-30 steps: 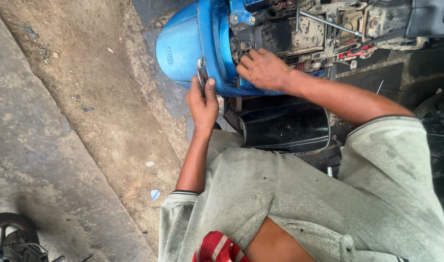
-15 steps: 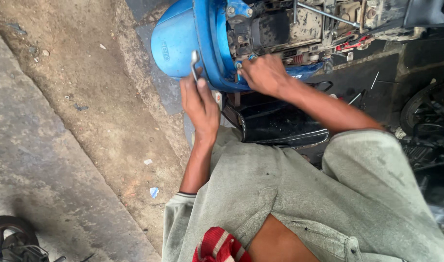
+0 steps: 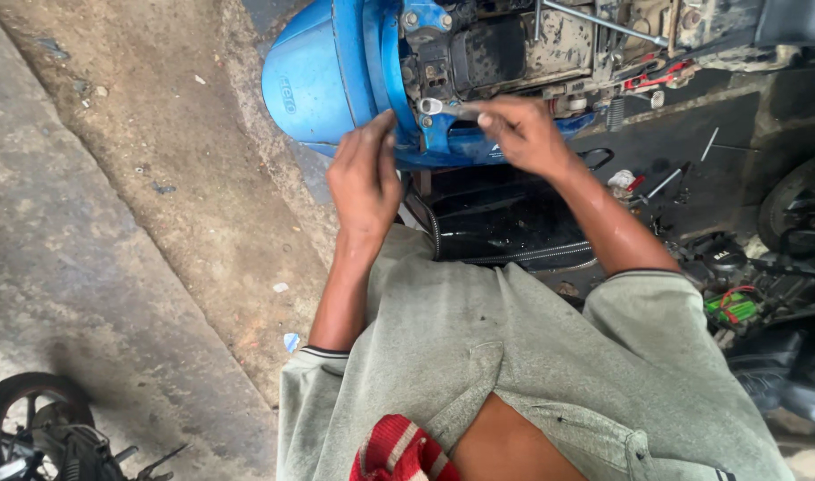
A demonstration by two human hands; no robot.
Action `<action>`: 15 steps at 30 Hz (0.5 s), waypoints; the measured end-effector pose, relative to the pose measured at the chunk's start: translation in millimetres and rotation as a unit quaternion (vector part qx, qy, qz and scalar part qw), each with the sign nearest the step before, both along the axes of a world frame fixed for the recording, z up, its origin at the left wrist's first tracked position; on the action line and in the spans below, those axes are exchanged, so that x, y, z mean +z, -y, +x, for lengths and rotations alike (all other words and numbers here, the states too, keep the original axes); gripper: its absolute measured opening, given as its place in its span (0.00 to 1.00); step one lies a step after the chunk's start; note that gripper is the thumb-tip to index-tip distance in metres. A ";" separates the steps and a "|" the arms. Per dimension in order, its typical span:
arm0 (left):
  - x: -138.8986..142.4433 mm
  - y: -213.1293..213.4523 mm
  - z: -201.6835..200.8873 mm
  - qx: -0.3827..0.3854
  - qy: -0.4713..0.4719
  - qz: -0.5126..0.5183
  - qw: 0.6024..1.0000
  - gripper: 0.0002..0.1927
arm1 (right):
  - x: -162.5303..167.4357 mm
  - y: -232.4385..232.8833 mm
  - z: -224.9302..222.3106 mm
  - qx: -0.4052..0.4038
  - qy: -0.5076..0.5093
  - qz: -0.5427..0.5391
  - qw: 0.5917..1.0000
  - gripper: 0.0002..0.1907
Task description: The person aligns and secures a blue motorcycle front fender to the frame using a wrench. They repeatedly tighten bolts at the fender mounting points while holding the fender in place with the other hand.
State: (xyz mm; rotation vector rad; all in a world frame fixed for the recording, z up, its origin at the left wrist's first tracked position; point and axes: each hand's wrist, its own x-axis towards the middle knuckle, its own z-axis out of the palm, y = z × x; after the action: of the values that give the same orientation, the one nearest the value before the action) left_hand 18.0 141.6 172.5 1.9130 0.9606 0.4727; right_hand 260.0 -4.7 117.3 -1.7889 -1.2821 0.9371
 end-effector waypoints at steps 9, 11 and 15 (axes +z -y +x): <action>-8.7 22.7 23.6 -0.219 -0.274 0.299 0.888 0.40 | -31.4 -36.9 60.6 0.220 0.324 -0.007 0.920 0.11; -11.3 31.1 25.6 -0.229 -0.292 0.291 0.882 0.47 | -23.3 -50.0 61.8 0.254 0.350 -0.015 0.901 0.11; -18.0 42.3 35.0 -0.227 -0.351 0.350 0.838 0.50 | -10.2 -83.2 64.4 0.341 0.401 -0.133 0.840 0.10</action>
State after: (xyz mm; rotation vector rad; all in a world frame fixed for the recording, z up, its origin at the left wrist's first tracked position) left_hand 53.0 99.3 154.5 3.0003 0.7585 -0.2459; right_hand 324.4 78.5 107.1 -2.0600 -2.5492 0.7382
